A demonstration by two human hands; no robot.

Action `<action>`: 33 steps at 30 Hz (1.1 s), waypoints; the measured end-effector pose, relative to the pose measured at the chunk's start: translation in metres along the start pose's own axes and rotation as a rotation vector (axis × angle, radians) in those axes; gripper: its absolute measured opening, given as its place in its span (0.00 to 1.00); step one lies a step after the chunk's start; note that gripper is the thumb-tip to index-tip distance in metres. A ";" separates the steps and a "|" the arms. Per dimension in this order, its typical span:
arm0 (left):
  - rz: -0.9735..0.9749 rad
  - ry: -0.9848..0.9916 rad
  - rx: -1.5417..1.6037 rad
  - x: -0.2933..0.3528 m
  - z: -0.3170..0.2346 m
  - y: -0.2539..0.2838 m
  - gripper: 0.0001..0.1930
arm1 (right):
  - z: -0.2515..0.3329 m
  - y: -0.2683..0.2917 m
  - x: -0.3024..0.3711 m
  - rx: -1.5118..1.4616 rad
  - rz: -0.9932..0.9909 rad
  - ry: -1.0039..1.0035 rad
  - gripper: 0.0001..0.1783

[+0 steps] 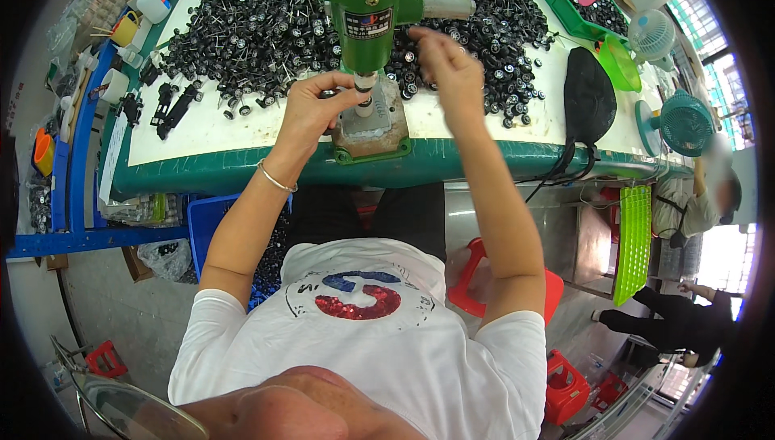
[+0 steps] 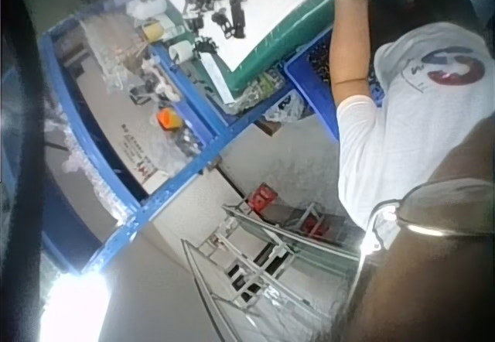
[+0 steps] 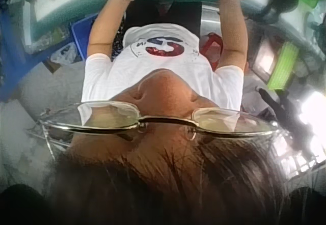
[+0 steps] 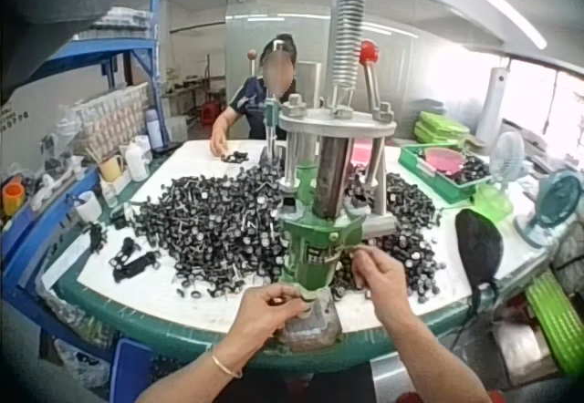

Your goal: The person assembles small black plastic components using a manual press machine.

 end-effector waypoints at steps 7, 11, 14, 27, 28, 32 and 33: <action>-0.038 -0.063 0.032 0.002 0.000 0.001 0.07 | 0.157 -0.035 -0.034 -0.649 -0.165 -0.150 0.16; 0.035 -0.086 0.002 -0.008 -0.005 -0.008 0.07 | 0.187 0.003 -0.107 -0.793 0.461 -0.222 0.14; 0.015 -0.028 -0.038 -0.004 -0.007 0.001 0.08 | 0.180 -0.026 -0.095 -0.751 0.445 -0.150 0.13; 0.035 -0.084 -0.101 -0.003 -0.002 -0.002 0.08 | 0.191 -0.022 -0.022 -0.404 -0.127 0.510 0.13; 0.037 -0.078 -0.099 -0.003 -0.003 -0.002 0.07 | 0.191 -0.021 -0.023 -0.389 -0.123 0.526 0.14; 0.035 -0.124 -0.126 -0.004 -0.002 -0.001 0.07 | 0.187 -0.018 -0.027 -0.377 -0.066 0.618 0.13; 0.029 -0.122 -0.128 -0.003 -0.002 -0.001 0.07 | 0.183 -0.016 -0.026 -0.380 -0.061 0.615 0.13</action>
Point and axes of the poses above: each hand's wrist, its own x-axis away from the middle knuckle, its own y-axis out of the back of the hand, z = x × y, the point moved 2 cm from there along -x, towards the middle knuckle, and after that the axes turned 12 degrees about -y, right-handed, at the moved point
